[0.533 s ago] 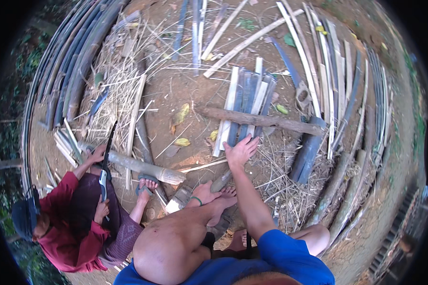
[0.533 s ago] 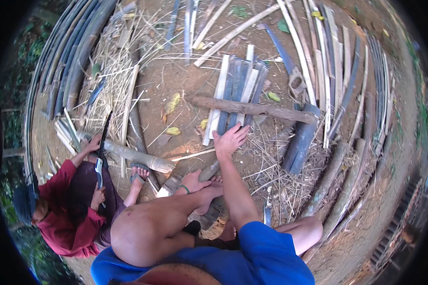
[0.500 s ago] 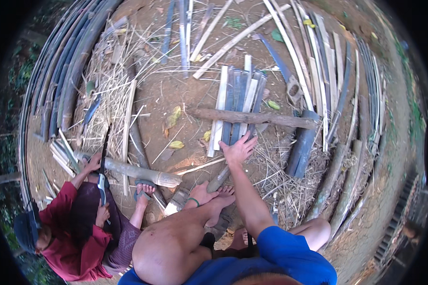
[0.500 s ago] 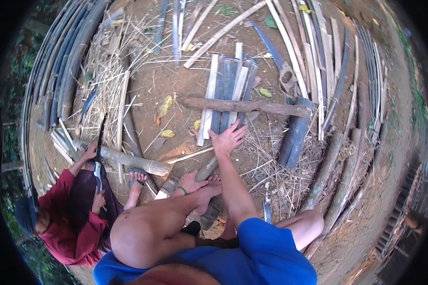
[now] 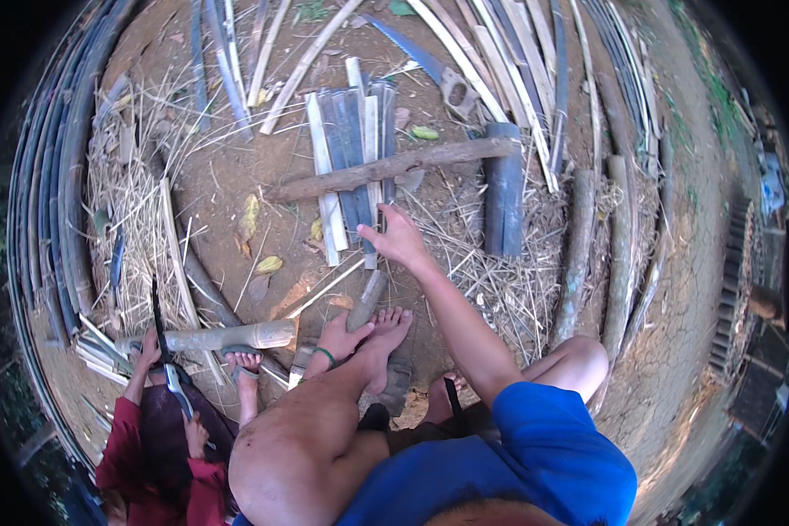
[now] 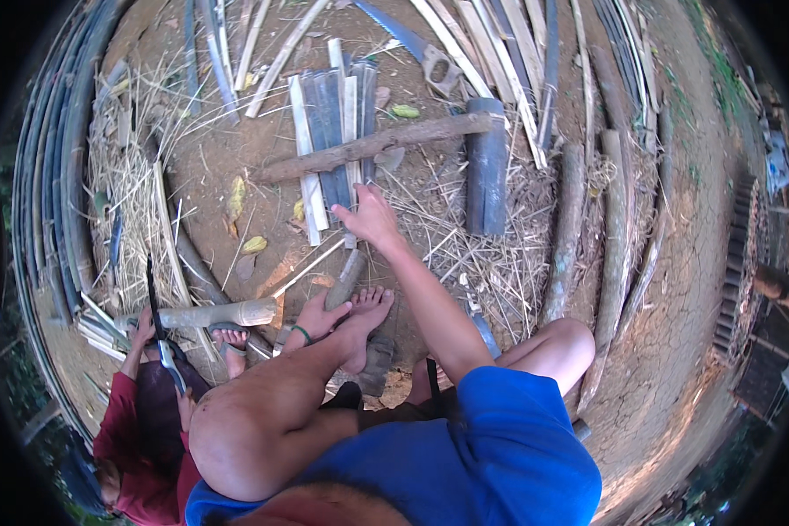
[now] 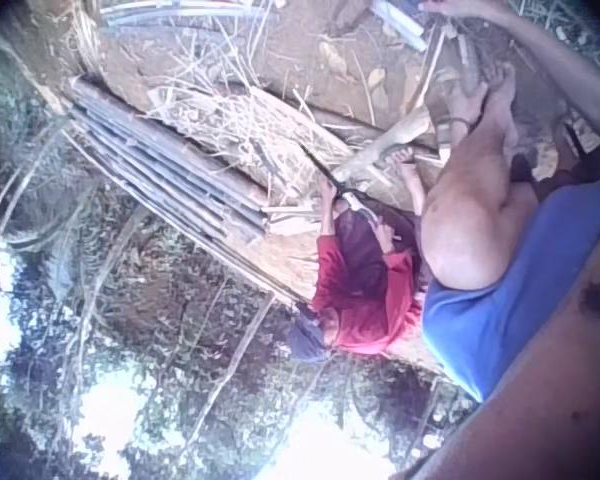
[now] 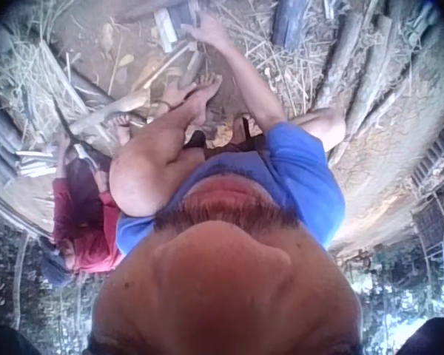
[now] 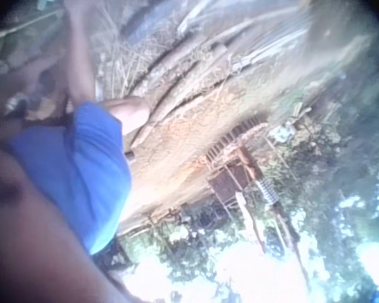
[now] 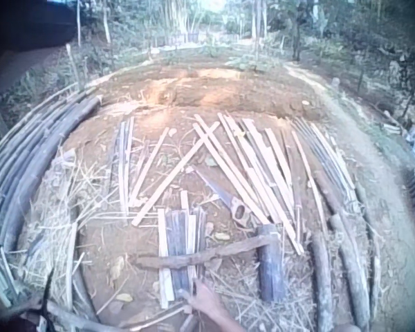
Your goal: The person sits on the ground and uses a hand saw to cut a piece of wood that is resting on a larger log. They saw through the wood, then pick up the cut piece and place it aside before repeating the process with another piece of wood.
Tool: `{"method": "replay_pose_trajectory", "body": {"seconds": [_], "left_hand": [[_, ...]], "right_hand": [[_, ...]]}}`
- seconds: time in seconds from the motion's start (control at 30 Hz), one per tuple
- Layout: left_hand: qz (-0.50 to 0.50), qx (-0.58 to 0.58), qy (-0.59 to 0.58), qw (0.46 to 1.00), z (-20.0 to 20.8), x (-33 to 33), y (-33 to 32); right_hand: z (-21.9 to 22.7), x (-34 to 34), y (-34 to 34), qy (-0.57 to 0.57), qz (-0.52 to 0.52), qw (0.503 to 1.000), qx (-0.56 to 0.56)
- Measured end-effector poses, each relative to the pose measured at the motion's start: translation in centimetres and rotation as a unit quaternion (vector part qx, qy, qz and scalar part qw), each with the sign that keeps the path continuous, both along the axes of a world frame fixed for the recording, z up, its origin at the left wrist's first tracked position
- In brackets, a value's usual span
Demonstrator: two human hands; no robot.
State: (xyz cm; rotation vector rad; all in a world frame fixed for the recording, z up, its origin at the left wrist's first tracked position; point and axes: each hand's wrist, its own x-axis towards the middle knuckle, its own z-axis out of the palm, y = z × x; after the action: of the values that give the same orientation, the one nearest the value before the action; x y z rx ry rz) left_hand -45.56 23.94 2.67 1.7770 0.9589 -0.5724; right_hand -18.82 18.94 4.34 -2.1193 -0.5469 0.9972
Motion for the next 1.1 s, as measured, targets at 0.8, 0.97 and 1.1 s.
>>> {"method": "replay_pose_trajectory", "body": {"seconds": [0.8,0.97,1.1], "left_hand": [[-0.418,-0.009,-0.21,0.884,4.2,23.4,-3.0],[-0.306,0.154,-0.373,0.862,2.4,27.4,1.8],[-0.3,0.434,-0.316,0.788,2.3,31.4,8.3]], "right_hand": [[4.2,4.9,-21.0,0.09,-0.663,0.678,0.303],[3.3,2.1,-22.3,0.057,-0.606,0.716,0.343],[2.3,1.2,-24.2,0.007,-0.633,0.702,0.325]]}}
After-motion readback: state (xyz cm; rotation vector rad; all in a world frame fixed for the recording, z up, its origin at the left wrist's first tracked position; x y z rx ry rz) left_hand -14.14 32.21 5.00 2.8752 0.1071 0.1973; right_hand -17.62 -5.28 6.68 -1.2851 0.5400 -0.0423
